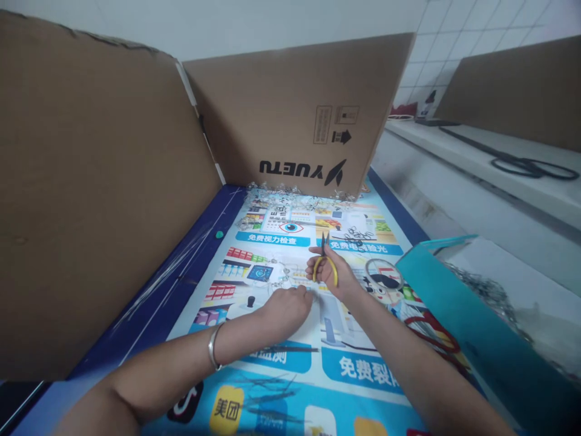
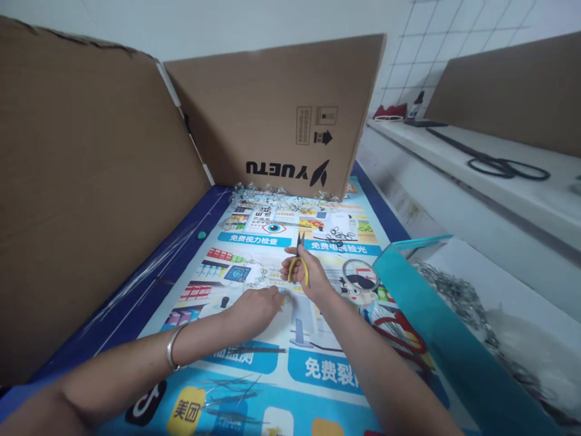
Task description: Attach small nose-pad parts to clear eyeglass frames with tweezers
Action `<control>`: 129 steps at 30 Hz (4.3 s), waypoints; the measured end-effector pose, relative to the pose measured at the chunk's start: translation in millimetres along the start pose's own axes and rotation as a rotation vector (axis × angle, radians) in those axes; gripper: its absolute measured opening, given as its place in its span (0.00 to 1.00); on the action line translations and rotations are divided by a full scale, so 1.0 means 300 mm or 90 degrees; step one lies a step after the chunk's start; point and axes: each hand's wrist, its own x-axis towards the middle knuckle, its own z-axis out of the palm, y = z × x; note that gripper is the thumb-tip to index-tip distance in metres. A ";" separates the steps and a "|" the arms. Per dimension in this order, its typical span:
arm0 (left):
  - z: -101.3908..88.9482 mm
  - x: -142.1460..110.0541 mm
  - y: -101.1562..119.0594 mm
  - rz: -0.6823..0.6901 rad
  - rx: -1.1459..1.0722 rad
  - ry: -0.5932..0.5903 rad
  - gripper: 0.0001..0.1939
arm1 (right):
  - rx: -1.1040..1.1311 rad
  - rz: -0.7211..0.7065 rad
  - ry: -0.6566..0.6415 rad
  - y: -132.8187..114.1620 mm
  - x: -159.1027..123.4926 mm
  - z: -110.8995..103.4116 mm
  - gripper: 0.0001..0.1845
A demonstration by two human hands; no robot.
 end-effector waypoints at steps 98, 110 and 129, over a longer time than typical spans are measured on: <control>0.125 0.051 -0.490 -0.013 -0.688 0.197 0.06 | -1.342 -0.592 -0.052 0.055 0.053 0.013 0.13; 0.099 0.036 -0.481 0.021 -0.544 0.143 0.10 | -1.333 -0.615 -0.077 0.058 0.035 0.026 0.12; 0.086 0.036 -0.479 0.036 -0.526 0.149 0.08 | -1.457 -0.579 -0.124 0.046 0.032 0.053 0.11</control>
